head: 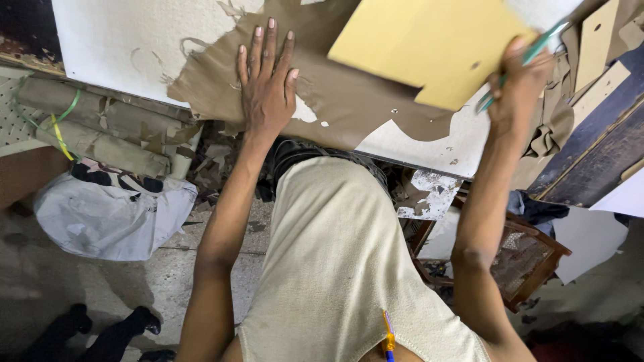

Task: The person places a light-colored template onto a large piece of brown leather on a white worktable, then uses a small cutting tool to trace and cut along the template's edges. The person repeats this process with different templates, cutting out multiple leather pieces.

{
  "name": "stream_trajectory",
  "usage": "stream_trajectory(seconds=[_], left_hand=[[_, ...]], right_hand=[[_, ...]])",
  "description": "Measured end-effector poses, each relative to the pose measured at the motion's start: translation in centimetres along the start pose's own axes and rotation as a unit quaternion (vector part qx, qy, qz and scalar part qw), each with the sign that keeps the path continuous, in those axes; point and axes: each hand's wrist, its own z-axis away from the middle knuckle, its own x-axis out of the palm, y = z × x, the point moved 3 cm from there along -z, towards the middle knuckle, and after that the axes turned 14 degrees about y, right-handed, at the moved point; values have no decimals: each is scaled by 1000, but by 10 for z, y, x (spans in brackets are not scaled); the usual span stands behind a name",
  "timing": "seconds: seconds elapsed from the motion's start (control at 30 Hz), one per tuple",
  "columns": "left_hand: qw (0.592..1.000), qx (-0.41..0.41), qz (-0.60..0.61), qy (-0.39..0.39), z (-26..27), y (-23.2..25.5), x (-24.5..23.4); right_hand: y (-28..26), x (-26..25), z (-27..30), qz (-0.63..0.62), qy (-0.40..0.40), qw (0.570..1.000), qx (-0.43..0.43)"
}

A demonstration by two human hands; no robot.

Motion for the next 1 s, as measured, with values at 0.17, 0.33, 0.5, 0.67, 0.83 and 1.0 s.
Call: stream_trajectory(seconds=[0.17, 0.33, 0.5, 0.67, 0.83, 1.0], left_hand=[[999, 13, 37, 6, 1, -8, -3], [998, 46, 43, 4, 3, -11, 1], [998, 45, 50, 14, 6, -12, 4], [997, 49, 47, 41, 2, -8, 6], [995, 35, 52, 82, 14, -7, -1], [942, -224, 165, 188, 42, 16, 7]], right_hand=[[63, 21, 52, 79, -119, 990, 10], [79, 31, 46, 103, -97, 990, -18], [90, 29, 39, 126, -76, 987, -60], [67, 9, 59, 186, -12, 940, -285], [78, 6, 99, 291, 21, 941, -172], [73, 65, 136, 183, -161, 925, -291]])
